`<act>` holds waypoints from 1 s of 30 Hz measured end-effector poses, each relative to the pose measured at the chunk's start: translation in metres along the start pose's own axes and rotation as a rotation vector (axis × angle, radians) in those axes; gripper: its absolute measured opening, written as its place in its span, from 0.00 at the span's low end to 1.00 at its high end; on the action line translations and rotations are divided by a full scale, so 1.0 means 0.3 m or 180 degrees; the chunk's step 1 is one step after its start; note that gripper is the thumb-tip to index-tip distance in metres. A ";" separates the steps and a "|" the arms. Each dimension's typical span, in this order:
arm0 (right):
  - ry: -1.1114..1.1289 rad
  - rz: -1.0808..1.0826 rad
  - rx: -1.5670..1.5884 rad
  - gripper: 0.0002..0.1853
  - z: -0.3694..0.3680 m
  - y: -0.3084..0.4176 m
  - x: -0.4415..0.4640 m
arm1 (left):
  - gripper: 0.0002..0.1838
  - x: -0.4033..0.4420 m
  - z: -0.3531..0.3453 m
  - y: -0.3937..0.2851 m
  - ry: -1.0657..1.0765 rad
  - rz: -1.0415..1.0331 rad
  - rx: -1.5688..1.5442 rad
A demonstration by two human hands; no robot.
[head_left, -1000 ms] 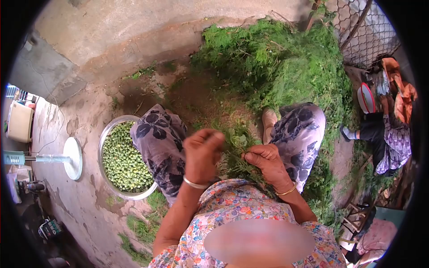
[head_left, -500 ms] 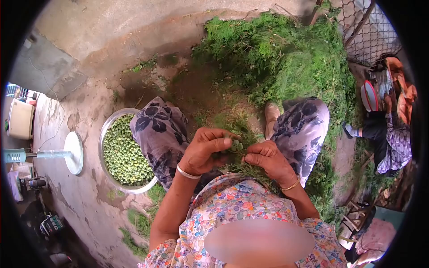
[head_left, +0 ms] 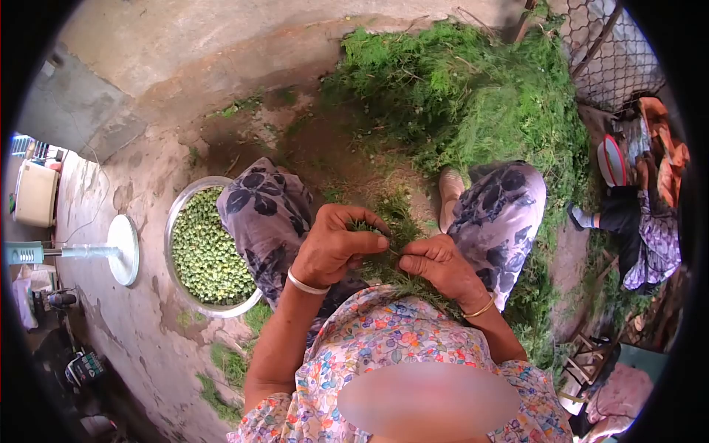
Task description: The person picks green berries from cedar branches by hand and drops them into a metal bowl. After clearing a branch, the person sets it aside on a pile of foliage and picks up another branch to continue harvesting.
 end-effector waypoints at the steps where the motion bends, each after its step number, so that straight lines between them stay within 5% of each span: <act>1: -0.0002 0.0004 -0.0002 0.13 -0.002 -0.001 0.002 | 0.10 -0.006 -0.007 -0.006 0.0002 -0.0005 0.0001; 4: -0.0164 0.0152 -0.0052 0.13 0.003 0.017 -0.002 | 0.08 -0.011 0.008 -0.022 -0.0466 -0.0120 0.0301; 7: -0.0193 -0.0368 -0.0083 0.13 0.032 0.014 -0.031 | 0.08 0.007 0.123 -0.024 -0.1055 -0.0298 -0.0455; 10: -0.0658 -0.0432 0.1760 0.13 0.080 -0.033 -0.043 | 0.10 -0.012 0.224 -0.047 -0.1004 -0.0353 -0.1429; 12: -0.0750 -0.0397 0.2204 0.13 0.085 -0.032 -0.039 | 0.12 -0.036 0.254 -0.067 -0.0615 -0.0529 -0.2400; 16: -0.0748 -0.0341 0.2826 0.13 0.103 -0.068 -0.028 | 0.14 -0.160 0.475 -0.109 -0.0720 -0.1213 -0.2406; 21: -0.0938 -0.0506 0.3050 0.12 0.099 -0.061 -0.026 | 0.24 -0.308 0.793 -0.144 -0.2984 -0.1920 -0.0601; 23: -0.1018 -0.0555 0.3226 0.12 0.095 -0.062 -0.018 | 0.30 -0.345 0.845 -0.149 -0.3878 -0.1910 0.1254; 25: -0.0759 -0.0482 0.3166 0.12 0.095 -0.070 -0.005 | 0.31 -0.364 0.817 -0.157 -0.4045 -0.2027 0.1578; 27: -0.0797 -0.0504 0.3052 0.13 0.090 -0.071 -0.004 | 0.30 -0.379 0.773 -0.186 -0.4729 -0.2398 0.3576; 28: -0.0845 -0.0513 0.2952 0.13 0.089 -0.071 -0.002 | 0.25 -0.363 0.746 -0.188 -0.4910 -0.2730 0.2918; 30: -0.0806 -0.0524 0.2741 0.11 0.093 -0.071 -0.004 | 0.22 -0.339 0.736 -0.196 -0.5119 -0.2800 0.3096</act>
Point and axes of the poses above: each hand's wrist, its own x-axis towards the middle knuckle, its own z-axis out of the back of the hand, y = z × x, the point moved 4 cm from there along x, towards the middle knuckle, and after that the axes turned 11 degrees about -y, right-handed, at the moved point
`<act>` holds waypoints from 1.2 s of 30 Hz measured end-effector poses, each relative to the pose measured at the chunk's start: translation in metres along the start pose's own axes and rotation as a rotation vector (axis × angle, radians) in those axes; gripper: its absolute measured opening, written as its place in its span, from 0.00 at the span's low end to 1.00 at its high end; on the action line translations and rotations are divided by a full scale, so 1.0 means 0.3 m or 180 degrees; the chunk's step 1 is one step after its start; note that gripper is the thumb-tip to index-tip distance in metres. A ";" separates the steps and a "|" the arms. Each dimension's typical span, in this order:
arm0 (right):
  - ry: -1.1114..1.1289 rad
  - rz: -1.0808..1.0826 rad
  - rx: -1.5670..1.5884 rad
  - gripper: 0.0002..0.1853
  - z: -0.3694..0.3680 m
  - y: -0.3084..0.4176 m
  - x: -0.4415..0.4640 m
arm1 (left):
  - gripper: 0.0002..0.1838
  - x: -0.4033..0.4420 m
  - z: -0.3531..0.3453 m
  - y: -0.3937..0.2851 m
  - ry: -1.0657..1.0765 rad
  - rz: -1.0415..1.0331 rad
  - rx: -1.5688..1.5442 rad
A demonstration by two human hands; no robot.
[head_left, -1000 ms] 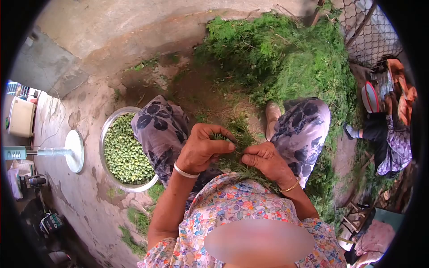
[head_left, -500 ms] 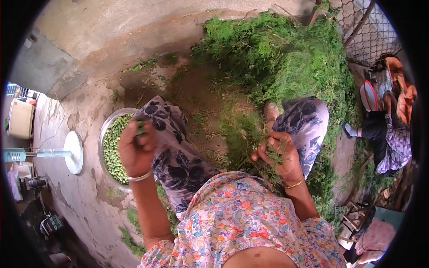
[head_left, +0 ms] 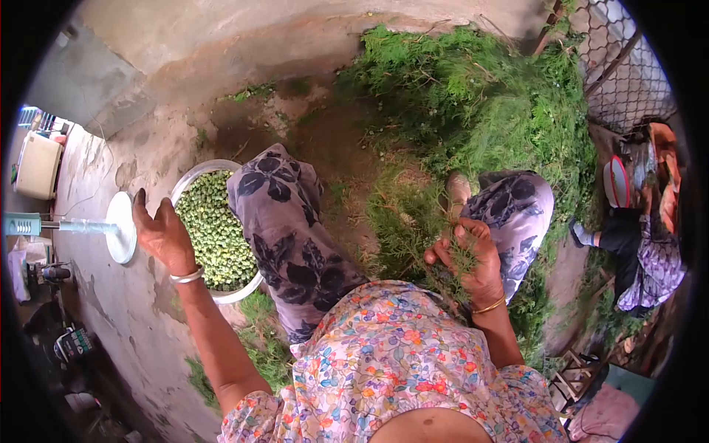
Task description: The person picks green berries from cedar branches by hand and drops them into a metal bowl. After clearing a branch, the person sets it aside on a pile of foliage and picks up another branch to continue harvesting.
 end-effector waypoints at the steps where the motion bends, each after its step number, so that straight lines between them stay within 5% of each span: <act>1: 0.0008 0.0019 -0.0189 0.10 0.003 0.001 -0.003 | 0.18 -0.003 -0.002 -0.012 -0.0170 -0.0151 0.0161; 2: -0.0008 0.0022 -0.0190 0.10 0.003 0.002 -0.005 | 0.12 -0.018 -0.022 -0.003 0.0102 0.0647 -0.0537; 5: -0.0199 0.0047 -0.0109 0.11 0.005 -0.001 -0.011 | 0.10 -0.113 -0.010 -0.210 0.0619 0.1441 -0.1782; 7: -0.0272 0.0075 -0.0072 0.11 0.000 -0.001 -0.014 | 0.12 -0.218 -0.038 -0.352 0.1731 0.2065 -0.2655; 9: -0.0067 0.0084 0.0041 0.12 -0.017 0.003 -0.010 | 0.16 -0.369 -0.078 -0.451 0.3182 0.2463 -0.2955; 13: -0.0171 0.0130 -0.0032 0.11 -0.037 0.019 -0.029 | 0.12 -0.610 -0.136 -0.590 0.4472 0.2993 -0.3088; 16: 0.0015 0.0081 0.0010 0.10 -0.029 0.017 -0.035 | 0.11 -0.639 -0.157 -0.663 0.4962 0.3382 -0.3337; 19: -0.0290 0.0344 0.0051 0.05 -0.015 0.002 -0.031 | 0.08 -0.634 -0.157 -0.714 0.4556 0.3402 -0.3627; 23: -0.0808 0.0736 -0.1324 0.11 -0.026 -0.006 -0.042 | 0.06 -0.620 -0.109 -0.761 0.4308 0.2641 -0.3510; 26: -0.0377 0.1452 -0.2670 0.24 -0.021 -0.068 -0.031 | 0.08 -0.602 -0.068 -0.828 0.3233 0.0777 -0.3355; 27: -0.0358 0.1455 -0.2678 0.24 0.013 -0.098 -0.026 | 0.08 -0.619 -0.065 -0.844 0.3213 0.0783 -0.3353; 29: -0.0309 0.1134 -0.2225 0.24 0.083 -0.131 -0.037 | 0.09 -0.649 -0.033 -0.895 0.2851 -0.0559 -0.2891; 30: -0.0303 0.0495 -0.2493 0.22 0.089 -0.114 -0.059 | 0.12 -0.659 -0.027 -0.907 0.3073 -0.0589 -0.2831; 33: -0.0138 0.1141 -0.2690 0.16 0.126 -0.107 -0.098 | 0.12 -0.626 -0.001 -0.938 0.2859 -0.0771 -0.3099; 36: 0.0147 0.0774 -0.2108 0.14 0.171 -0.117 -0.057 | 0.13 -0.629 -0.011 -0.931 0.3182 -0.0713 -0.3702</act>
Point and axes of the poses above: each hand's wrist, its own x-axis towards the middle knuckle, its own z-axis out of the back of the hand, y = z × x, the point moved 4 cm from there along x, towards the middle knuckle, and after that the axes turned 11 degrees about -y, right-handed, at the moved point
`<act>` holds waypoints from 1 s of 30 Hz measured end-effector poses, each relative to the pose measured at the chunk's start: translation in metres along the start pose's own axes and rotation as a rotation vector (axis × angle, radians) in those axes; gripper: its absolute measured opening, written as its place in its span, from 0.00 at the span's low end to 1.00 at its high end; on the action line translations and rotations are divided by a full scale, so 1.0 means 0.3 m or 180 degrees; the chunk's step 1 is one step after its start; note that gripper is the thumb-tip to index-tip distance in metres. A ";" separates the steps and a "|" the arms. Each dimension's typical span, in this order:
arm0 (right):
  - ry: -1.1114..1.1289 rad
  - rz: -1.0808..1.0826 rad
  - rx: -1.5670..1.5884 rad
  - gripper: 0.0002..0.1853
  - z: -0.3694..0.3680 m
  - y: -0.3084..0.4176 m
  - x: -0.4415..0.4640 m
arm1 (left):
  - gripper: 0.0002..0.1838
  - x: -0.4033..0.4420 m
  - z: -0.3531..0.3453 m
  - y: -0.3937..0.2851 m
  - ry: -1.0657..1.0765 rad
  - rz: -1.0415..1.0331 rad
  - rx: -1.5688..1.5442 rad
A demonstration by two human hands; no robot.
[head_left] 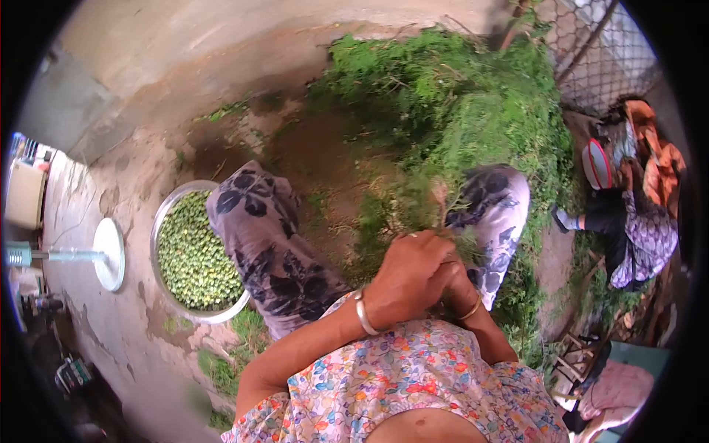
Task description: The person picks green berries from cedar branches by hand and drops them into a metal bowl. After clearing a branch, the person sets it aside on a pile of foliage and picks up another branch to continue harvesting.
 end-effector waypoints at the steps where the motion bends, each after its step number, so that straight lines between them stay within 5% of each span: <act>1: -0.0078 0.0017 -0.0022 0.14 0.011 0.010 -0.002 | 0.13 0.000 0.000 0.003 0.0040 -0.0042 -0.0059; 5: -0.0546 -0.0862 0.1507 0.10 -0.066 0.031 0.003 | 0.11 -0.008 0.051 0.014 -0.0017 0.0339 -0.0174; 7: -0.0776 0.0658 -0.0157 0.11 -0.080 0.122 0.025 | 0.10 -0.014 0.103 0.022 -0.0366 0.0439 -0.0038; 8: -0.0949 0.0277 -0.0948 0.17 -0.084 0.157 0.040 | 0.09 -0.015 0.130 0.036 -0.0527 0.0608 0.0013; 11: -0.0326 -0.0728 -0.0180 0.20 -0.084 0.141 0.052 | 0.09 -0.036 0.199 0.092 -0.0967 0.1261 0.0202; 15: -0.0787 -0.0326 0.0280 0.21 -0.110 0.185 0.049 | 0.10 -0.068 0.223 0.180 -0.0961 0.1963 0.0039; 17: -0.0818 -0.1177 0.0871 0.21 -0.110 0.192 0.032 | 0.11 -0.071 0.224 0.209 -0.0975 0.2118 -0.0202; 21: -0.0284 -0.1007 0.0372 0.25 -0.093 0.217 0.032 | 0.17 -0.069 0.199 0.265 -0.1184 0.2148 -0.1191; 28: -0.0356 -0.1210 0.0018 0.30 -0.096 0.236 0.010 | 0.18 -0.062 0.181 0.265 -0.0734 0.2792 -0.1914; 30: -0.0396 -0.1199 -0.0044 0.30 -0.100 0.241 0.007 | 0.17 -0.036 0.208 0.254 -0.0565 0.2016 -0.0031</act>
Point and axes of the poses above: each hand's wrist, its own x-axis towards the middle knuckle, its own z-axis out of the back of the hand, y = z × x, the point moved 4 cm from there along x, towards the middle knuckle, and after that the axes turned 11 degrees about -y, right-handed, at the moved point
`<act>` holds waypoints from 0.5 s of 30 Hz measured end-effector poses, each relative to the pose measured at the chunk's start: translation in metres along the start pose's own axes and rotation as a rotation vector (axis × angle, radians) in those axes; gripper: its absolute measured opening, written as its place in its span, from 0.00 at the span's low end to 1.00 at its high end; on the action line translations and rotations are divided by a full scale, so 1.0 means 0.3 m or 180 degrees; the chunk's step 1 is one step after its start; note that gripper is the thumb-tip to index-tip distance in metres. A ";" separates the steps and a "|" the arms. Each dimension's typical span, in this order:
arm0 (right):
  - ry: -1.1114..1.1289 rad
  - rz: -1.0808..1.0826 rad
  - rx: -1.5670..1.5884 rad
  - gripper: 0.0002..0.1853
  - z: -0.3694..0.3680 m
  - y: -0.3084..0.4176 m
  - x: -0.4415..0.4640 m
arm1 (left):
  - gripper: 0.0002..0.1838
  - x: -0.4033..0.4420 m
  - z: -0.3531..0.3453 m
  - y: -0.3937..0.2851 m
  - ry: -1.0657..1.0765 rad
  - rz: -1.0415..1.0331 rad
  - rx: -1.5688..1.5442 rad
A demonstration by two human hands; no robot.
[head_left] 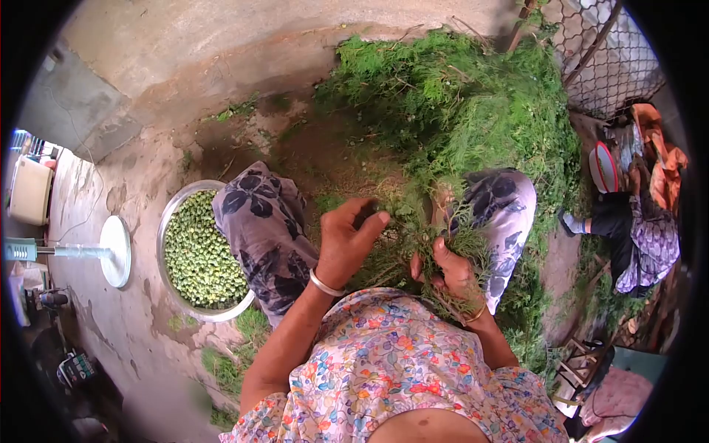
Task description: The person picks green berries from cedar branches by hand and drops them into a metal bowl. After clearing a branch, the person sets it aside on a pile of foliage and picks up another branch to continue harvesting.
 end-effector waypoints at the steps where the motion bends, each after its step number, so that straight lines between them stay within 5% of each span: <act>1: -0.0053 0.0016 -0.0051 0.30 0.001 0.004 -0.004 | 0.17 0.015 0.006 -0.001 -0.0003 0.0003 0.0000; 3: 0.0019 -0.0019 -0.0099 0.31 0.006 0.011 -0.011 | 0.17 0.035 0.029 -0.073 -0.0451 -0.1913 0.0839; 4: 0.0091 -0.0053 -0.0145 0.31 0.006 0.012 -0.013 | 0.17 0.042 0.030 -0.078 -0.0460 -0.1909 0.0844; 9: 0.0099 -0.0211 0.0083 0.31 0.018 -0.008 0.000 | 0.14 0.057 -0.004 -0.058 0.1322 -0.0478 0.0096; 15: -0.0190 -0.0286 0.0216 0.29 0.008 -0.005 0.000 | 0.11 0.020 -0.037 0.017 0.1039 0.0277 -0.0658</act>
Point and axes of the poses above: each hand's wrist, its own x-axis towards the middle knuckle, its own z-axis out of the back of the hand, y = z × x, the point moved 4 cm from there along x, towards the middle knuckle, and after that the axes turned 11 degrees about -y, right-handed, at the moved point
